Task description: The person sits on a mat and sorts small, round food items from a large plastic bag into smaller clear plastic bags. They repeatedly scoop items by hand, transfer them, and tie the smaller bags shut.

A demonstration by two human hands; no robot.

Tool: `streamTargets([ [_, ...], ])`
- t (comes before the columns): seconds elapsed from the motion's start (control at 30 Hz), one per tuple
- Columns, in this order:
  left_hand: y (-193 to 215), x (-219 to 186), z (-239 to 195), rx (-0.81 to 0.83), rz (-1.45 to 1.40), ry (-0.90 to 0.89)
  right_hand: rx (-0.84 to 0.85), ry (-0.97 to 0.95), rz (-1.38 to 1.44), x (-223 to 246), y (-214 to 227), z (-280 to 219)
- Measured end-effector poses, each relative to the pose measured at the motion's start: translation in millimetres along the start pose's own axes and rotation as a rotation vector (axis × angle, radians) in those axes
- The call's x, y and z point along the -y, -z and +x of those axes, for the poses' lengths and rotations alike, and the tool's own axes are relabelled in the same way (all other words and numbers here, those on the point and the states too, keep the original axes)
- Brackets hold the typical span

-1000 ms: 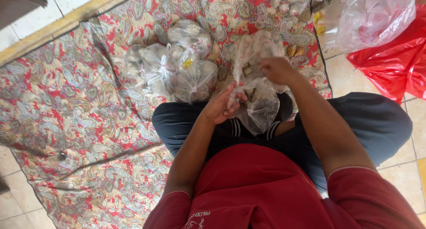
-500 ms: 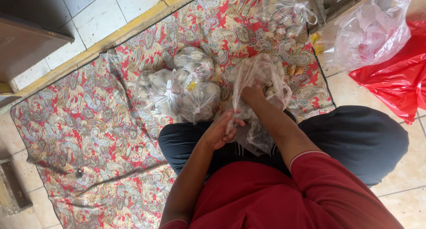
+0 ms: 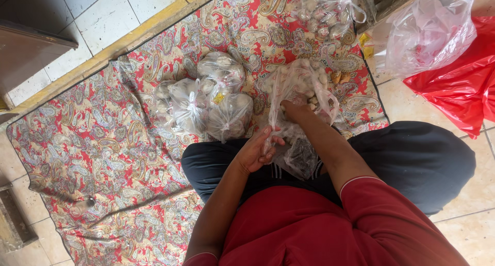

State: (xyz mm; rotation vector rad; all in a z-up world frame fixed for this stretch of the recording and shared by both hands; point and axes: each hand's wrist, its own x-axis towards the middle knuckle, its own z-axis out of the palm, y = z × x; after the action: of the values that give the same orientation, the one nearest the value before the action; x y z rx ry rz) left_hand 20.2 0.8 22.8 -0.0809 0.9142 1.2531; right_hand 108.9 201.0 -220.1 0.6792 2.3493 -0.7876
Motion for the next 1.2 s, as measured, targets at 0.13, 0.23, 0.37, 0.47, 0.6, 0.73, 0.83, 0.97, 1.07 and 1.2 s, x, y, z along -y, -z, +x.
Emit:
streamTargets([
  [0.13, -1, 1, 1, 0.044, 0.019, -0.019, 0.054, -0.043, 0.194, -15, -6, 21],
  [0.23, 0, 0, 1, 0.043, 0.022, -0.025, 0.015, -0.013, 0.629, -43, 11, 24],
  [0.37, 1, -3, 4, 0.020, -0.025, -0.020, 0.218, -0.073, 1.578, -70, 37, -7],
  [0.47, 3, -3, 9, 0.065, -0.052, -0.040, 0.278, -0.121, 2.001, -58, 63, -43],
  [0.6, 6, -2, 13, 0.105, -0.075, -0.052, 0.245, -0.035, 2.101, -33, 88, -81],
  [0.73, 5, 1, 16, 0.085, -0.056, -0.036, 0.111, -0.010, 2.106, -42, 84, -78],
  [0.83, 6, 11, 13, 0.129, -0.008, -0.045, -0.027, -0.131, 1.851, -74, 60, -64],
  [0.97, 4, 18, 10, 0.088, 0.039, -0.001, -0.116, -0.228, 1.223, -100, 26, -41],
  [1.07, 2, 21, 10, 0.073, 0.081, 0.018, -0.313, -0.241, 0.546, -81, 7, -29],
  [1.2, 1, 19, 12, 0.065, 0.088, 0.042, -0.231, -0.092, 0.091, -37, -4, -26],
])
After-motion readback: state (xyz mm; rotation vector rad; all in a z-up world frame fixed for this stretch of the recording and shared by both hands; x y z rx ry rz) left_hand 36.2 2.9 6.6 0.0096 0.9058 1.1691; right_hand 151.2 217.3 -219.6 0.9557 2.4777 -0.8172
